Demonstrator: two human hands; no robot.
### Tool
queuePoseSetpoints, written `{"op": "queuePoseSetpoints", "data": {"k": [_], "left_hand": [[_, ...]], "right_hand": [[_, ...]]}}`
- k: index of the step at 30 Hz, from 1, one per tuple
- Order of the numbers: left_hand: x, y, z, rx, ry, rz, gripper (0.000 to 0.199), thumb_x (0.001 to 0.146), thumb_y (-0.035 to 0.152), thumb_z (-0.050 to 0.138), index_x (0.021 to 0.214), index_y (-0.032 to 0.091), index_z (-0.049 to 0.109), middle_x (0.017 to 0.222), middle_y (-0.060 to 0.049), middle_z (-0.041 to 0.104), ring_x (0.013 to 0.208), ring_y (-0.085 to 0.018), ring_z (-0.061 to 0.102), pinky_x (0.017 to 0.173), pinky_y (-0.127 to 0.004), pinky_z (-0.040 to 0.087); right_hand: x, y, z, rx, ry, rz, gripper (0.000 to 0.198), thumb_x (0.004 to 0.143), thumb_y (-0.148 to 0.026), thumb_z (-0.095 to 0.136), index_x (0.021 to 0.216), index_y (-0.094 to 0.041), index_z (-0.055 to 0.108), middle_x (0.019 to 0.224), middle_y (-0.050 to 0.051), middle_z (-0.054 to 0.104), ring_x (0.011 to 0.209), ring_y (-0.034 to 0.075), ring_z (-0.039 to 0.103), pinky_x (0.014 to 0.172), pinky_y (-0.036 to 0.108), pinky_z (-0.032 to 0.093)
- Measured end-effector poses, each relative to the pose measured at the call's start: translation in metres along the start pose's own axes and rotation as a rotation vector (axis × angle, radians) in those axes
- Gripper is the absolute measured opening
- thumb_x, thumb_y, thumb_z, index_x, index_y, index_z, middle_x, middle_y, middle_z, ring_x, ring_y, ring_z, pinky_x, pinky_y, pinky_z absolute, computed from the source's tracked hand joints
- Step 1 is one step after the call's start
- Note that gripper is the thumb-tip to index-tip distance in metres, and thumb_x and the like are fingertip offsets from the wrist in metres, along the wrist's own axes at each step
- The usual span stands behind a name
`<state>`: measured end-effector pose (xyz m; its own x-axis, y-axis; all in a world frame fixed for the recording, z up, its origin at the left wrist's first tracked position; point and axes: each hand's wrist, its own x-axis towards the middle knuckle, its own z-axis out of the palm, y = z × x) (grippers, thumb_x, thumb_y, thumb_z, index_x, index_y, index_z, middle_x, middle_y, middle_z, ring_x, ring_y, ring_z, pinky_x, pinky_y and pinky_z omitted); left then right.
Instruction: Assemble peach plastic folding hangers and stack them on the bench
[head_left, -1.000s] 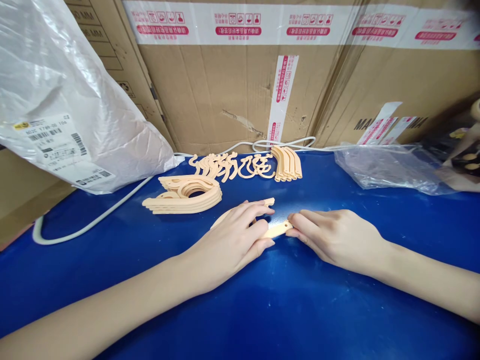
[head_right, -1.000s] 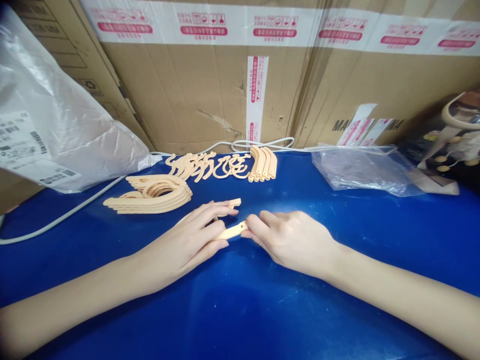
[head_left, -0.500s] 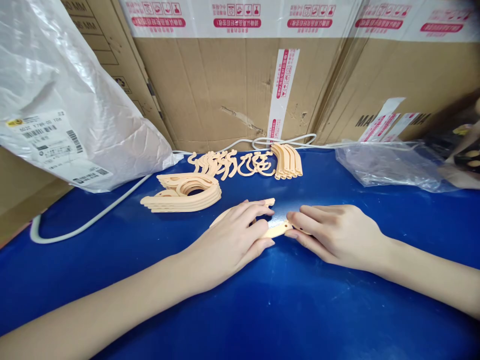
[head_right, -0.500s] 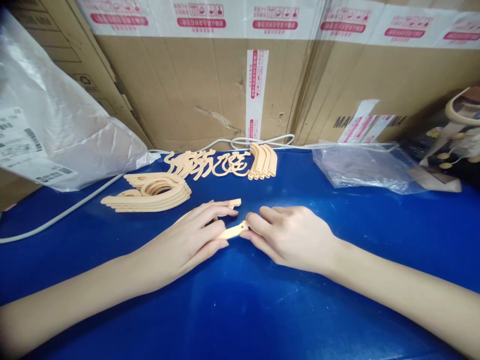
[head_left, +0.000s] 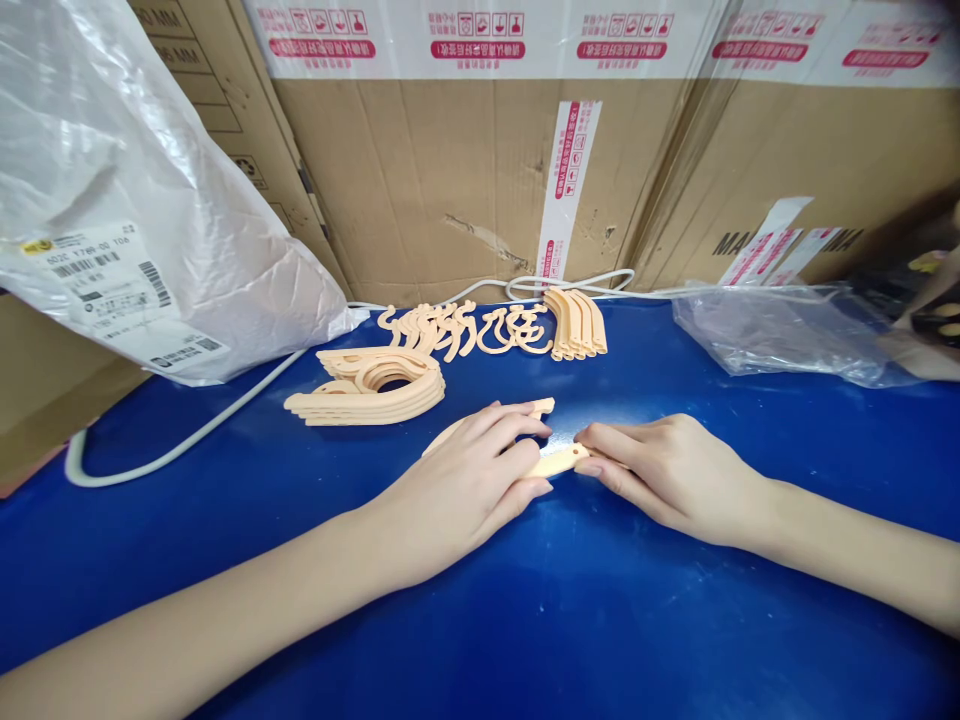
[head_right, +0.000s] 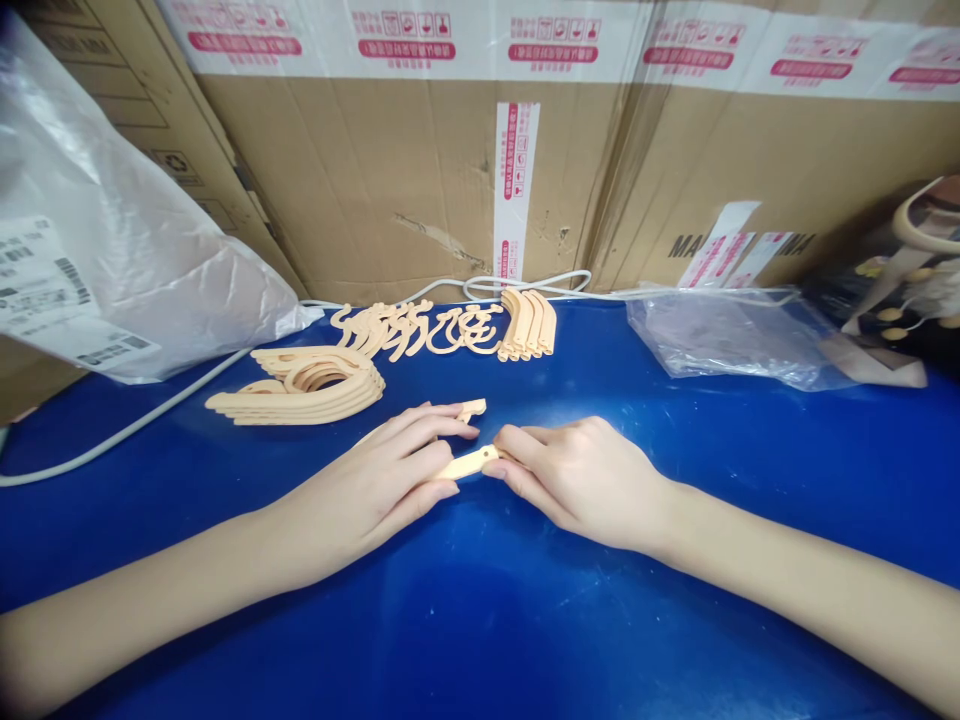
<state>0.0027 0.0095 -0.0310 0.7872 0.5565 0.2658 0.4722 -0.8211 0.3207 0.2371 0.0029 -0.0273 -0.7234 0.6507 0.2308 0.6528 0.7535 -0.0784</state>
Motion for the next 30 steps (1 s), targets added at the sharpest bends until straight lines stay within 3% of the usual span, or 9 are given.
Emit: {"op": "queuePoseSetpoints", "data": {"k": [13, 25, 30], "left_hand": [[0.0000, 0.0010, -0.0021, -0.028, -0.047, -0.022, 0.023, 0.100, 0.030, 0.038, 0.095, 0.020, 0.058, 0.129, -0.004, 0.058, 0.134, -0.020, 0.039, 0.114, -0.044, 0.028], [-0.0003, 0.0015, -0.0035, -0.055, -0.034, -0.012, 0.024, 0.100, 0.029, 0.038, 0.099, 0.020, 0.060, 0.128, -0.004, 0.059, 0.133, -0.020, 0.040, 0.114, -0.044, 0.028], [0.0009, 0.0020, -0.0041, -0.066, -0.047, -0.021, 0.026, 0.100, 0.031, 0.036, 0.109, 0.021, 0.059, 0.130, -0.003, 0.058, 0.134, -0.020, 0.038, 0.115, -0.044, 0.028]], "right_hand": [[-0.0015, -0.0037, 0.0005, -0.297, 0.126, -0.119, 0.031, 0.101, -0.031, 0.031, 0.081, -0.018, 0.050, 0.062, -0.003, 0.056, 0.045, 0.009, 0.051, 0.046, 0.026, 0.026], [0.0002, -0.0051, -0.0027, -0.293, 0.190, -0.119, 0.033, 0.100, -0.031, 0.032, 0.077, -0.018, 0.052, 0.061, -0.002, 0.055, 0.049, 0.009, 0.053, 0.050, 0.025, 0.030], [-0.0007, -0.0051, -0.0022, -0.295, 0.202, -0.109, 0.033, 0.100, -0.032, 0.033, 0.077, -0.019, 0.053, 0.061, -0.003, 0.054, 0.052, 0.009, 0.054, 0.052, 0.025, 0.032]]}}
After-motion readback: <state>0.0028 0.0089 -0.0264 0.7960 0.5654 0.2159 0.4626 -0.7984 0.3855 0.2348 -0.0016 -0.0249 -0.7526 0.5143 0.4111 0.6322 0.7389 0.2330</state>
